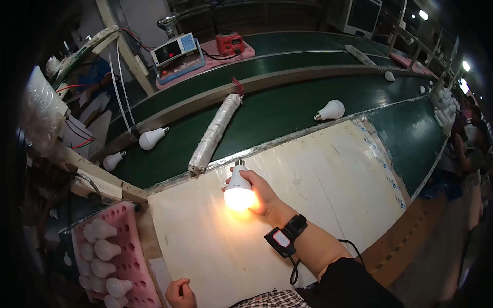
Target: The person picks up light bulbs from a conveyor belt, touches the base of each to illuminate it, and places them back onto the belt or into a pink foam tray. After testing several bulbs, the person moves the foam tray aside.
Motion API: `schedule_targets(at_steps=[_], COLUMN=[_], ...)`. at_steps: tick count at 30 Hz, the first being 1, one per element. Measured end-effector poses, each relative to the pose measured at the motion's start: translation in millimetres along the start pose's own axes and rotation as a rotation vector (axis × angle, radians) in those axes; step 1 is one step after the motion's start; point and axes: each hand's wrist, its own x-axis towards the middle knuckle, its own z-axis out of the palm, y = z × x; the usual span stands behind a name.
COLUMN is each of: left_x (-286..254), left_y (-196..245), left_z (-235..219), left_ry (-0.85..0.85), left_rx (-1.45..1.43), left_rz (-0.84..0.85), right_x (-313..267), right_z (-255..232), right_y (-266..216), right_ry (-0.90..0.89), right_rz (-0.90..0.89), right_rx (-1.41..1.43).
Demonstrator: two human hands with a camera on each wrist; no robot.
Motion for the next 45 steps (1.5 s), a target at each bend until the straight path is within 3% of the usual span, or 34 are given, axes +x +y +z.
schedule_targets(at_steps=[13,18,20,22,24,25,26,28,30,32,34,36,37,38,40,42,43,45], left_x=[-1.1,-1.4,-3.8,-3.6,-4.6,-3.9,-3.2,-1.6,-1.1,-0.6,-0.8,-1.6,-2.0,-2.1,-2.7,-1.9,-2.8,-2.9], left_y=[-0.2,-1.7,-4.5,-5.6,-4.0,-1.7,0.5,0.7,-0.4,1.0,2.2,2.9,2.7,2.1,0.6,1.1,1.1,0.4], left_z=[-4.9,-7.2,-7.0,-3.8,-1.5,-1.8,-2.8,-2.0,-0.3,-0.3,-0.5,-1.7,-2.2,-1.8,-1.6,-0.8,-1.0,-3.1], left_ry=[0.045,0.039,0.025,-0.027,0.030,0.013,0.015,0.015,0.033,0.031,0.032,0.030,0.035,0.037,0.040,0.052,0.064,0.014], left_rx=[-0.059,-0.060,-0.053,-0.059,-0.065,-0.070,-0.071,-0.073,-0.057,-0.058,-0.055,-0.062,-0.060,-0.062,-0.063,-0.046,-0.040,-0.062], left_rz=[0.037,0.091,0.082,0.104,0.043,0.059,0.058,0.055,0.080,0.071,0.061,0.048,0.048,0.055,0.055,0.081,0.064,0.027], right_x=[0.4,44.2,48.4,66.1,81.3,77.2,86.8,81.4,72.0,42.9,23.3,12.9,19.2,18.5,11.5,12.9,12.9,-3.5], right_z=[12.0,41.6,78.7,80.9,77.6,75.0,56.9,29.4,1.2,-14.6,-43.8,-57.6,-68.0,-59.3,-24.9,-11.8,-5.3,15.1], right_y=[-6.8,-18.4,-20.9,-32.8,-46.8,-56.3,-75.9,-120.2,-165.8,-203.1,-228.0,-238.1,-243.4,-239.5,-214.9,-179.5,-156.4,-99.6], right_ry=[0.028,0.082,0.036,-0.100,-0.159,-0.045,-0.098,0.037,0.332,0.497,0.595,0.650,0.632,0.631,0.580,0.441,0.366,0.039], right_rz=[0.025,0.027,-0.079,-0.053,-0.182,-0.302,-0.466,-0.689,-0.566,-0.435,-0.551,-0.443,-0.474,-0.483,-0.370,-0.548,-0.497,-0.253], right_rx=[-0.052,-0.301,-0.374,-0.462,-0.688,-0.865,-1.215,-1.923,-2.361,-2.699,-2.898,-2.922,-2.979,-2.979,-2.710,-1.963,-1.658,-0.781])
